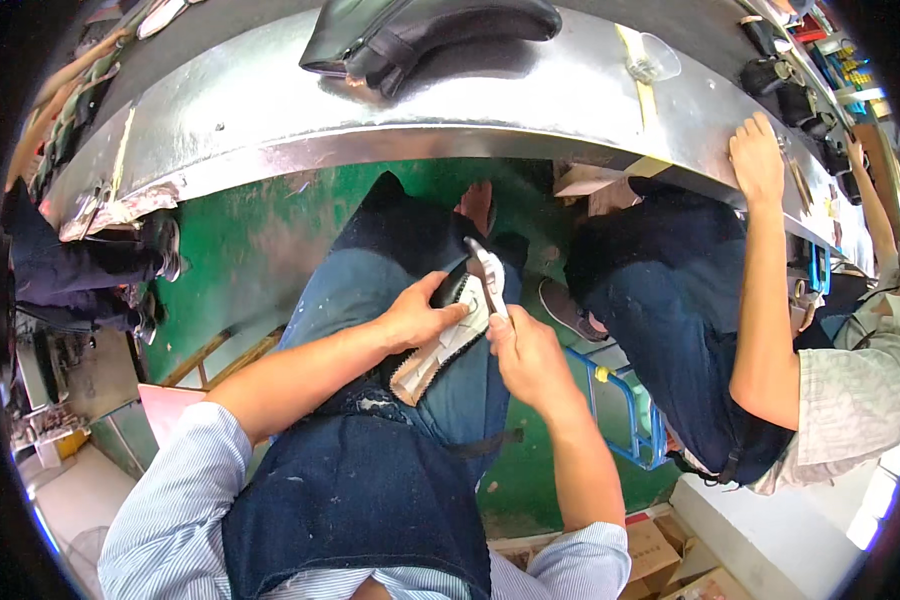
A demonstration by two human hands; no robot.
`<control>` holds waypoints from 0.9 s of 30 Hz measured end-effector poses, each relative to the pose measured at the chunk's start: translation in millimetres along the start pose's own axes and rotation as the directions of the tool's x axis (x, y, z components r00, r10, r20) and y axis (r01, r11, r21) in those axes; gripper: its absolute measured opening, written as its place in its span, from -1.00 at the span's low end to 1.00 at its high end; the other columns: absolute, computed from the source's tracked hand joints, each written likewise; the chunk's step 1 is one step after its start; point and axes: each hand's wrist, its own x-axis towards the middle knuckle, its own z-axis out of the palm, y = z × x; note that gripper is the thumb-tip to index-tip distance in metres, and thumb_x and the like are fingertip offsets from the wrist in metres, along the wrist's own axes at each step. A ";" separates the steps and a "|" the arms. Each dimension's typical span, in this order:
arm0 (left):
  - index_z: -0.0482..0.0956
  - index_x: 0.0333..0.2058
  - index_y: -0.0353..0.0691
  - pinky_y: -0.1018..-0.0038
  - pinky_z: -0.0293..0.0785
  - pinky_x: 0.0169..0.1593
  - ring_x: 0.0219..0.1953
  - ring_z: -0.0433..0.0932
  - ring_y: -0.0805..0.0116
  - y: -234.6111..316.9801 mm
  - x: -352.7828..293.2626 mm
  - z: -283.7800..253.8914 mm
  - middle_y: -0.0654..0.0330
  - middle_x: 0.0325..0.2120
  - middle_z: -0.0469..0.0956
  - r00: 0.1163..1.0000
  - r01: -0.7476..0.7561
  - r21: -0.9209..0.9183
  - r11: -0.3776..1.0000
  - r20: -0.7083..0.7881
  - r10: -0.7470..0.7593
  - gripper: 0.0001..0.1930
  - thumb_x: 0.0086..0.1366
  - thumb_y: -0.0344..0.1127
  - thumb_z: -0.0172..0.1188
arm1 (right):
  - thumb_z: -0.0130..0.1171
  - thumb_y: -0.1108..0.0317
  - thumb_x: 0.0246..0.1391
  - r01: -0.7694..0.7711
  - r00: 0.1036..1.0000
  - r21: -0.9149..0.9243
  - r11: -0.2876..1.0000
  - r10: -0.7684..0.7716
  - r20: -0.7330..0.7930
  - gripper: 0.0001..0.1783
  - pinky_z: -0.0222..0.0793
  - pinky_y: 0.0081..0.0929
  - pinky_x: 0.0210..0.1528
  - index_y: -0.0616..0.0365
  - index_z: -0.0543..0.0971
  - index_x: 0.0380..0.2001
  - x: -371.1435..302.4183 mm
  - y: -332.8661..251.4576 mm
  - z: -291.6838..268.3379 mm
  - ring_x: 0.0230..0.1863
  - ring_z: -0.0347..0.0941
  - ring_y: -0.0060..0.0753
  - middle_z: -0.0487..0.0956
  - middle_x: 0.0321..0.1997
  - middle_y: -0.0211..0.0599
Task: Assembling and lasting shoe components on a mold using a hammer and pliers.
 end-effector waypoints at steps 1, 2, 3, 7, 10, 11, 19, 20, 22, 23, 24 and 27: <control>0.39 0.11 -0.29 0.32 0.43 0.08 -0.03 0.56 0.09 0.5 -0.5 -1.4 -0.07 -0.09 0.58 1.000 -0.001 0.006 1.000 -0.003 0.001 -0.37 0.12 -0.11 0.32 | -0.15 0.07 0.34 0.068 0.997 0.018 0.998 -0.067 -0.037 -0.53 0.39 -0.05 -0.23 0.31 0.49 -0.35 0.2 1.2 2.3 -0.32 0.53 0.20 0.58 -0.43 0.09; 0.40 0.11 -0.30 0.32 0.43 0.07 -0.03 0.56 0.10 1.0 -1.6 -2.1 -0.07 -0.09 0.58 1.000 0.007 0.021 1.000 -0.012 -0.007 -0.38 0.12 -0.12 0.32 | -0.15 0.08 0.35 0.036 0.999 -0.171 0.985 -0.039 -0.013 -0.53 0.39 -0.18 -0.30 0.30 0.48 -0.38 -1.5 3.4 6.8 -0.41 0.52 -0.06 0.56 -0.50 -0.06; 0.40 0.10 -0.31 0.33 0.43 0.07 -0.04 0.57 0.10 2.4 -2.2 -3.3 -0.07 -0.10 0.57 1.000 0.013 0.039 0.999 -0.005 -0.013 -0.38 0.11 -0.12 0.33 | -0.14 0.09 0.36 0.008 1.000 -0.354 0.935 -0.007 0.003 -0.54 0.39 -0.31 -0.38 0.28 0.48 -0.41 -0.8 5.0 10.6 -0.50 0.52 -0.31 0.55 -0.57 -0.21; 0.36 0.14 -0.33 0.40 0.42 0.07 -0.03 0.52 0.26 9.4 -6.1 -6.8 -0.01 -0.08 0.55 0.998 -0.013 0.021 1.000 0.061 0.012 -0.32 0.07 -0.19 0.38 | -0.16 0.11 0.35 0.104 0.980 -0.045 0.994 -0.110 -0.166 -0.55 0.43 -0.28 -0.35 0.30 0.48 -0.39 -7.2 14.7 23.6 -0.47 0.55 -0.21 0.57 -0.55 -0.13; 0.32 0.15 -0.36 0.38 0.40 0.12 -0.02 0.51 0.25 14.1 -2.5 -11.7 0.00 -0.07 0.54 0.995 0.002 0.048 0.999 0.101 -0.007 -0.26 0.02 -0.23 0.43 | -0.13 0.10 0.34 -0.041 0.999 -0.247 0.968 0.038 -0.016 -0.58 0.41 -0.17 -0.30 0.28 0.48 -0.34 -8.7 22.4 29.0 -0.37 0.52 0.02 0.56 -0.46 0.01; 0.32 0.14 -0.36 0.37 0.41 0.11 -0.03 0.51 0.25 14.9 -0.7 -13.6 0.01 -0.07 0.54 0.988 0.063 0.031 0.998 0.139 -0.066 -0.26 0.02 -0.25 0.43 | -0.15 0.10 0.35 -0.081 0.996 -0.216 0.973 0.071 -0.050 -0.55 0.43 -0.34 -0.35 0.29 0.49 -0.35 -8.4 24.4 30.5 -0.44 0.55 -0.30 0.56 -0.52 -0.18; 0.28 0.13 -0.41 0.33 0.33 0.15 0.03 0.45 0.24 6.9 24.3 -30.0 0.01 -0.01 0.49 0.908 0.218 -0.011 0.976 0.369 -0.198 -0.24 0.02 -0.22 0.46 | 0.08 0.19 0.21 -0.164 0.985 0.115 0.980 0.157 0.074 -0.67 0.42 -0.41 -0.32 0.31 0.49 -0.22 -46.0 29.9 26.9 -0.42 0.51 -0.36 0.57 -0.44 -0.24; 0.27 0.13 -0.40 0.34 0.31 0.16 0.05 0.43 0.25 5.8 26.3 -31.3 0.02 -0.01 0.49 0.898 0.247 -0.024 0.969 0.382 -0.220 -0.23 0.03 -0.20 0.46 | 0.13 0.20 0.15 -0.279 0.958 0.156 0.948 0.262 0.117 -0.68 0.43 -0.30 -0.28 0.30 0.48 -0.25 -59.4 28.1 27.2 -0.39 0.53 -0.17 0.58 -0.45 -0.15; 0.28 0.12 -0.38 0.35 0.29 0.17 0.06 0.42 0.26 3.5 28.7 -31.0 0.04 -0.03 0.49 0.899 0.258 -0.053 0.965 0.378 -0.220 -0.24 0.03 -0.19 0.46 | 0.14 0.23 0.14 -0.161 0.964 0.064 0.985 0.143 0.226 -0.66 0.42 -0.26 -0.19 0.33 0.48 -0.19 -74.2 24.4 27.6 -0.29 0.53 -0.06 0.58 -0.35 -0.06; 0.28 0.12 -0.38 0.35 0.29 0.17 0.06 0.42 0.26 2.2 29.7 -29.3 0.04 -0.03 0.49 0.888 0.268 -0.040 0.963 0.397 -0.231 -0.24 0.03 -0.19 0.46 | 0.14 0.26 0.13 -0.146 0.927 -0.085 0.986 0.166 0.337 -0.63 0.42 -0.22 -0.10 0.36 0.48 -0.14 -79.0 22.4 29.1 -0.19 0.53 0.05 0.59 -0.25 0.03; 0.29 0.12 -0.38 0.36 0.29 0.16 0.05 0.43 0.26 1.4 31.0 -27.1 0.04 -0.04 0.49 0.902 0.244 -0.034 0.969 0.374 -0.214 -0.25 0.03 -0.19 0.46 | 0.12 0.28 0.13 0.033 0.942 -0.175 0.984 0.027 0.334 -0.54 0.37 -0.16 0.05 0.37 0.43 0.02 -79.6 20.1 32.4 0.00 0.47 0.17 0.52 -0.06 0.18; 0.29 0.10 -0.39 0.37 0.32 0.15 0.04 0.43 0.26 -1.3 32.5 -19.6 0.04 -0.04 0.49 0.918 0.225 0.008 0.974 0.335 -0.215 -0.26 0.04 -0.18 0.46 | 0.11 0.28 0.15 0.162 0.963 -0.340 0.926 -0.074 0.258 -0.44 0.34 -0.11 0.11 0.35 0.35 0.16 -76.0 14.9 44.0 0.08 0.44 0.16 0.48 0.03 0.24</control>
